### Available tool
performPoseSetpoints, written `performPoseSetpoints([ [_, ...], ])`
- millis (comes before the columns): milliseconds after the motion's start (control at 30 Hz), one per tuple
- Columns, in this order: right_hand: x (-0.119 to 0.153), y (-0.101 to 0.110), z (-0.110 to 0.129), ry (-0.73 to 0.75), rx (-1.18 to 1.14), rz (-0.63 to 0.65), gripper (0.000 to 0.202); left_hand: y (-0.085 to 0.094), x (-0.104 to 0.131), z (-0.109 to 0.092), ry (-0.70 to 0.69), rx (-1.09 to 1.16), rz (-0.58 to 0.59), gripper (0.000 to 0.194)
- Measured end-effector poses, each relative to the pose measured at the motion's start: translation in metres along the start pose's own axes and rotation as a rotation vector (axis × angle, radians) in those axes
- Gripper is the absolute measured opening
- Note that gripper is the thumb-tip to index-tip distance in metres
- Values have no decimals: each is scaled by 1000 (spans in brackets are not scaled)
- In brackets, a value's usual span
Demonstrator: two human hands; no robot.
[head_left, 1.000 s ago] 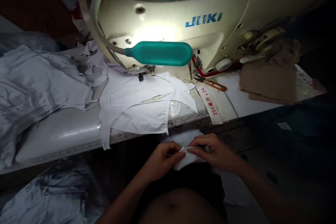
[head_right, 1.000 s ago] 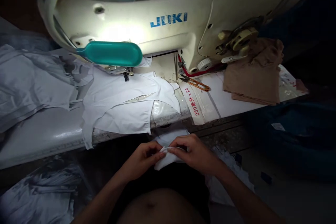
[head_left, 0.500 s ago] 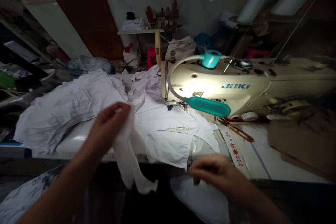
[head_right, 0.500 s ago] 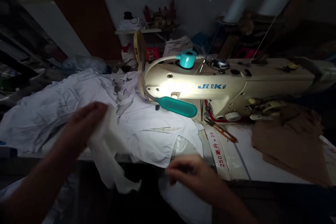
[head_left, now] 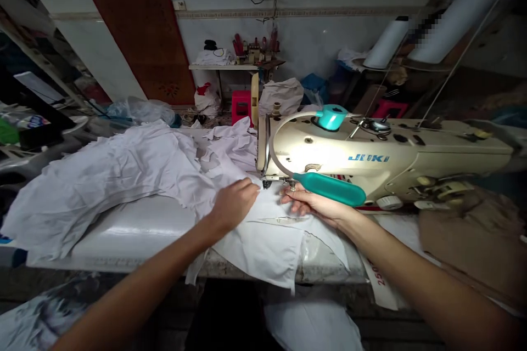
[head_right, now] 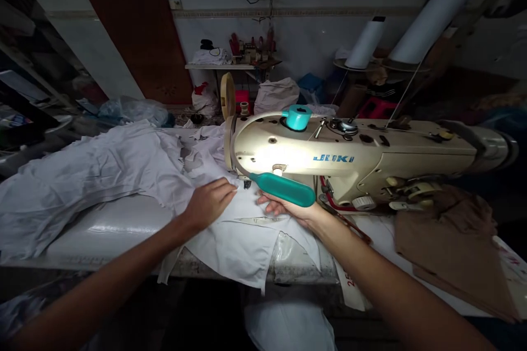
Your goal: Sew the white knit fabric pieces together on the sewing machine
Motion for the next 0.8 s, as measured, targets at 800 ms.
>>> performPoseSetpoints([
  [800,-32,-44,-9,410,308,-334,27,-16,11,-7,-544,-282,-5,18],
])
Point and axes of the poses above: each hand's wrist, its own x-axis away from the middle knuckle, its own y-axis out of the back of the hand, z = x × y, the point moved 3 cm from there along -x, towards the middle knuckle, and after that the axes turned 11 degrees about -z, right-handed, at the moved point
